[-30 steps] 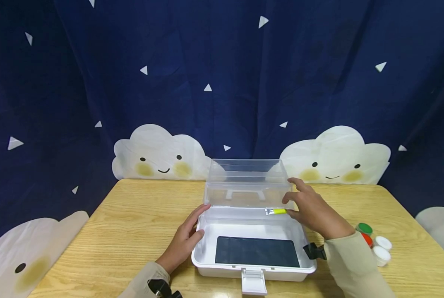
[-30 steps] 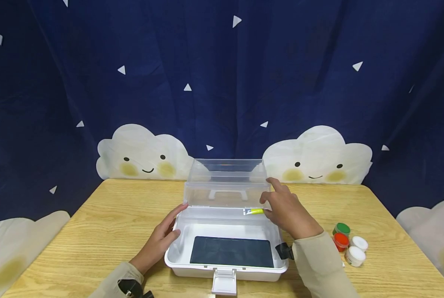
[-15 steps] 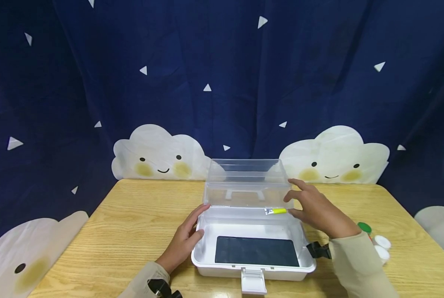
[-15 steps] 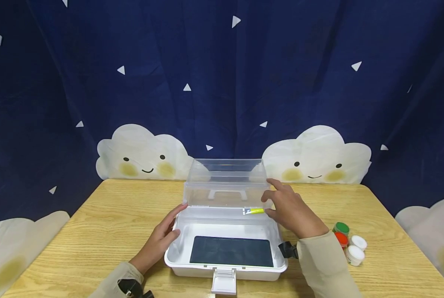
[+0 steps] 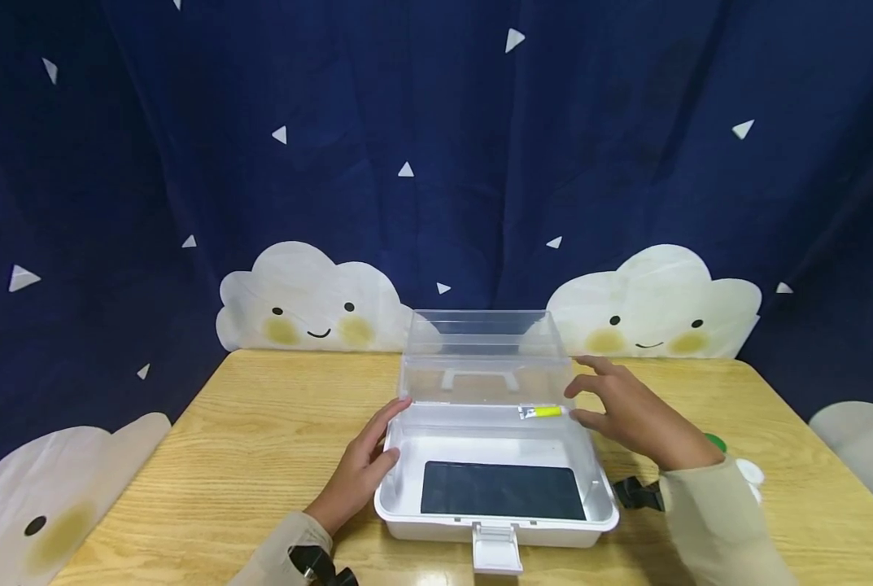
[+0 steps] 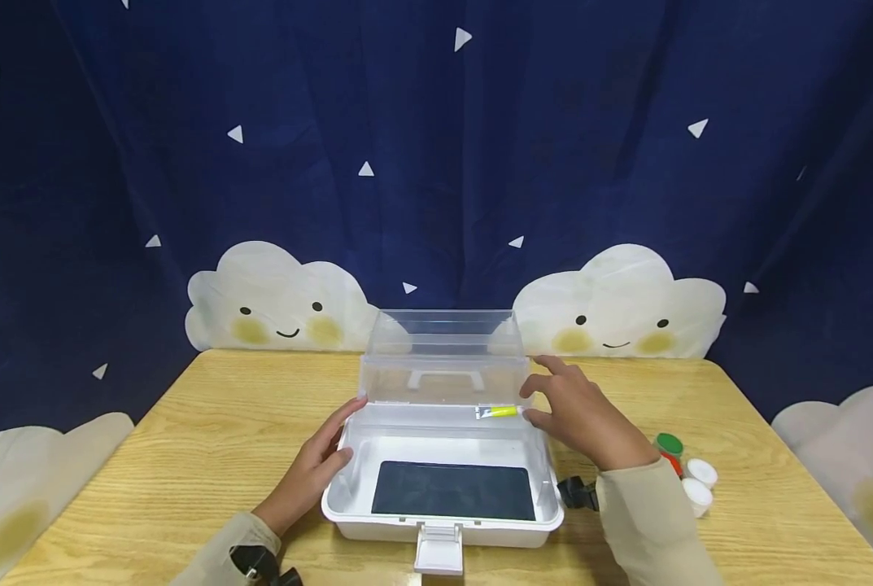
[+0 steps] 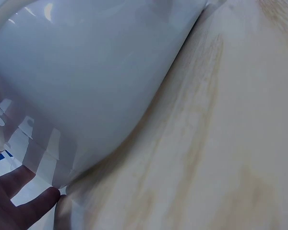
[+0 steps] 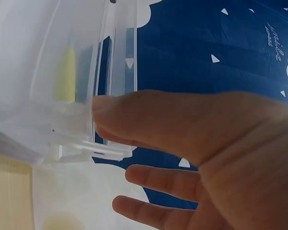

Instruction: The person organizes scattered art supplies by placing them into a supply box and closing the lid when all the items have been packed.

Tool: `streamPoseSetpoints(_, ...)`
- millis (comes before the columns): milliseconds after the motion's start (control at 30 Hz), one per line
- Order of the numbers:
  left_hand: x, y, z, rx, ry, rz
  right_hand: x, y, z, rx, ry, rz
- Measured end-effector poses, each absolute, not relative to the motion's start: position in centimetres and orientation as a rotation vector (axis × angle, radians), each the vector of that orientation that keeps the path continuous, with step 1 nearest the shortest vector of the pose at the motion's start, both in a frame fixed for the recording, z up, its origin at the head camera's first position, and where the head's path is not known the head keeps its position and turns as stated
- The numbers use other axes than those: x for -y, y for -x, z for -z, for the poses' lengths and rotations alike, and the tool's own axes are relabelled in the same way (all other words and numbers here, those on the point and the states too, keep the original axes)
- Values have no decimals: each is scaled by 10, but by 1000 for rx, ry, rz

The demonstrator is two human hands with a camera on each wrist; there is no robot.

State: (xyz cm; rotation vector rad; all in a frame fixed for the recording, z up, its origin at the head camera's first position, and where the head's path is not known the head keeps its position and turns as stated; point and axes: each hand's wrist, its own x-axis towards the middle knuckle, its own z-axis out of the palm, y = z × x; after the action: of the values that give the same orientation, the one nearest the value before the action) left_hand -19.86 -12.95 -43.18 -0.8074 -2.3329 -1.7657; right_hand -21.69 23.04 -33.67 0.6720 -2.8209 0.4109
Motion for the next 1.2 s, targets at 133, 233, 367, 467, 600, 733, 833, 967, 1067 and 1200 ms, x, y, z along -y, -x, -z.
streamPoseSetpoints(133, 130, 199, 431, 2330, 809, 1762, -234, 214, 337, 2816, -661, -426)
streamPoseSetpoints(233, 130, 200, 431, 2329, 809, 1762, -237, 212, 338, 2814, -662, -439)
streamPoseSetpoints(367, 129, 200, 432, 2324, 815, 1759, -243, 209, 340, 2818, -648, -462)
streamPoseSetpoints(467, 129, 201, 432, 2326, 826, 1757, -248, 208, 343, 2825, -621, -474)
streamPoseSetpoints(600, 129, 200, 431, 2336, 810, 1759, -252, 208, 346, 2844, -584, -476)
streamPoseSetpoints(733, 129, 198, 430, 2349, 786, 1749, -257, 206, 350, 2850, -572, -486)
streamPoseSetpoints(833, 131, 200, 434, 2352, 788, 1729, -262, 204, 354, 2859, -568, -524)
streamPoseSetpoints(967, 134, 209, 451, 2332, 788, 1719, -269, 201, 357, 2885, -534, -553)
streamPoseSetpoints(1067, 135, 215, 459, 2316, 799, 1725, -275, 199, 360, 2909, -489, -524)
streamPoseSetpoints(1200, 135, 216, 461, 2303, 810, 1737, -282, 196, 363, 2954, -436, -464)
